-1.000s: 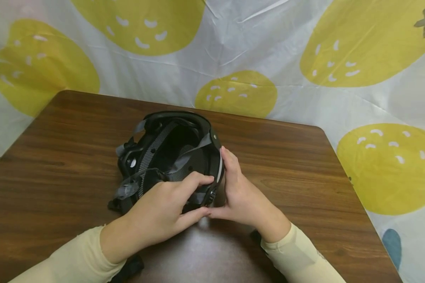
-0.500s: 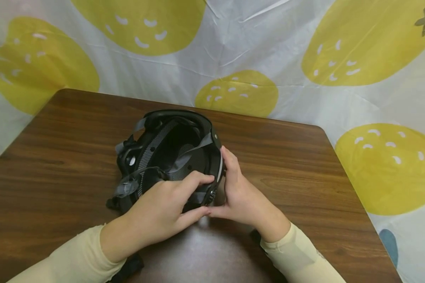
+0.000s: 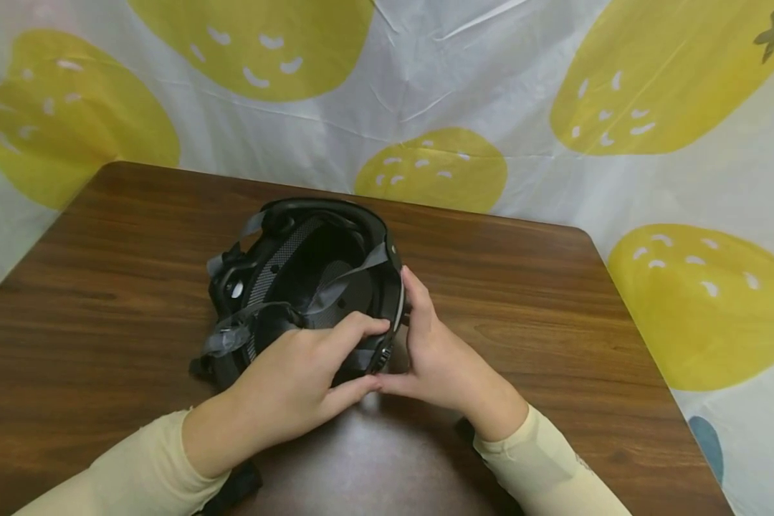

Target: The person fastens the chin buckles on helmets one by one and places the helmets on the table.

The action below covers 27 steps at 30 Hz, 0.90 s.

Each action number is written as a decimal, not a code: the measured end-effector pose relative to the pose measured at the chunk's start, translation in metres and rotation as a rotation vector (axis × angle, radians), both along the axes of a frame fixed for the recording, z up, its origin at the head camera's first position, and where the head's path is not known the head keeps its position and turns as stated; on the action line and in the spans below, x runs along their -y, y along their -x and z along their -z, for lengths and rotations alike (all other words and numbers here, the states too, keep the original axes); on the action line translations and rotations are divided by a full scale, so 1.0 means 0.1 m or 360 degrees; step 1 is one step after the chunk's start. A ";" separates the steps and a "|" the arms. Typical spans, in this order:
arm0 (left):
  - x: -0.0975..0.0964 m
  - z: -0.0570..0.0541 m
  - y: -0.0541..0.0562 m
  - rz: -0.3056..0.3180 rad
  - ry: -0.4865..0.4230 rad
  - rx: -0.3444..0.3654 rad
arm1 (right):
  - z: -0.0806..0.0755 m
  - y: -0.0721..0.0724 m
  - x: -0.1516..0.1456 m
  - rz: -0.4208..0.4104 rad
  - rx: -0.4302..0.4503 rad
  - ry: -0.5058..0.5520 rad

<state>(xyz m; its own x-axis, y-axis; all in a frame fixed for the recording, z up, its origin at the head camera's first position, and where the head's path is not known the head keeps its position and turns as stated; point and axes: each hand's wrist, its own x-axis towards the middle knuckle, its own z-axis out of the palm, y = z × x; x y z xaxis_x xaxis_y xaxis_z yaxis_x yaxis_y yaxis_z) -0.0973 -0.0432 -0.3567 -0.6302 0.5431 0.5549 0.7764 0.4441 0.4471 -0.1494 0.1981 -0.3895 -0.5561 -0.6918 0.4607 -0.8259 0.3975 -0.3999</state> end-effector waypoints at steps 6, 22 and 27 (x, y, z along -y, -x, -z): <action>0.00 -0.01 0.00 -0.0008 0.0025 0.0041 | -0.01 0.00 0.00 -0.0032 0.0040 0.0021; -0.01 0.03 -0.01 -0.0003 0.0039 0.0027 | 0.03 -0.02 0.00 -0.0039 0.0077 0.0014; -0.02 0.05 -0.01 0.0005 0.0052 0.0023 | 0.05 -0.03 -0.01 -0.0038 0.0077 0.0011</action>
<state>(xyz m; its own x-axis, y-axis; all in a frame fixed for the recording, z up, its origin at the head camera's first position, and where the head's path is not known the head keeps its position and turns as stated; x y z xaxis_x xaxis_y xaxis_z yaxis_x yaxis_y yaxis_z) -0.0960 -0.0414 -0.3619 -0.6362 0.5628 0.5277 0.7715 0.4563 0.4434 -0.1464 0.1993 -0.3948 -0.5611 -0.7021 0.4385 -0.8148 0.3750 -0.4421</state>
